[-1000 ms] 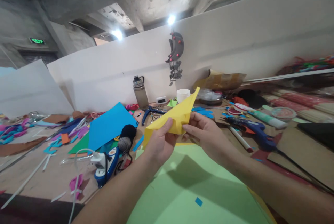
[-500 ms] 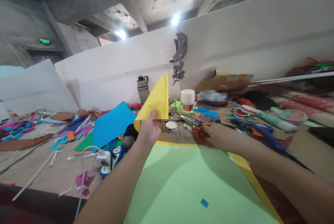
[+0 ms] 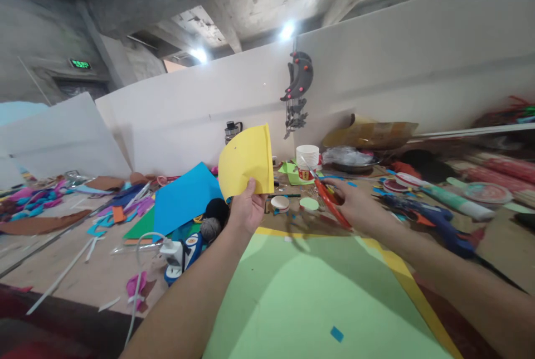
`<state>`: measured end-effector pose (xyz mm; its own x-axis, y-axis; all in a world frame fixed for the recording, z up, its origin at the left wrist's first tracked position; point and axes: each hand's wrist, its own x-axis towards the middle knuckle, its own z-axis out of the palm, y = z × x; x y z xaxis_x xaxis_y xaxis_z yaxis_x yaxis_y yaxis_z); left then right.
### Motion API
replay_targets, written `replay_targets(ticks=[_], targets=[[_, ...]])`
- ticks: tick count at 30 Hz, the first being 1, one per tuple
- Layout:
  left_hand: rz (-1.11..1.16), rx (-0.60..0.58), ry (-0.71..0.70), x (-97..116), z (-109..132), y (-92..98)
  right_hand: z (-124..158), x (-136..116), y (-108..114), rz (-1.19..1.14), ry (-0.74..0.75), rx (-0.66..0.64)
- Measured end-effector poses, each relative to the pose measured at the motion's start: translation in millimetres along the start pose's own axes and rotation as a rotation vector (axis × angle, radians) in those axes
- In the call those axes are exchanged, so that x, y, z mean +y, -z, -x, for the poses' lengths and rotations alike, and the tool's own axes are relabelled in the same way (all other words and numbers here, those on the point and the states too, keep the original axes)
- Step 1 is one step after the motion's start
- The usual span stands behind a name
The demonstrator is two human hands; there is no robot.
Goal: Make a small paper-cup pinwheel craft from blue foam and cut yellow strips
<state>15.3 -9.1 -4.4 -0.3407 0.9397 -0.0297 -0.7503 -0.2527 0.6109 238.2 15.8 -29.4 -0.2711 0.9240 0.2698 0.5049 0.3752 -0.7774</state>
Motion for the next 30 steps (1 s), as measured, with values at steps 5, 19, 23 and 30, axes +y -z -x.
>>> replay_targets(ticks=[5, 19, 23, 30], targets=[[0.0, 0.008, -0.011, 3, -1, -2.8, 21, -34, -12, -0.707, 0.074, -0.113], [0.065, -0.047, -0.082, -4, -13, -37.3, 50, -53, -30, -1.005, -0.008, -0.429], [0.136, -0.069, -0.077, -7, -10, -38.6, 52, -54, -31, -0.929, 0.004, -0.467], [0.161, -0.03, -0.076, -9, -1, -34.7, 53, -50, -36, -0.896, -0.033, -0.524]])
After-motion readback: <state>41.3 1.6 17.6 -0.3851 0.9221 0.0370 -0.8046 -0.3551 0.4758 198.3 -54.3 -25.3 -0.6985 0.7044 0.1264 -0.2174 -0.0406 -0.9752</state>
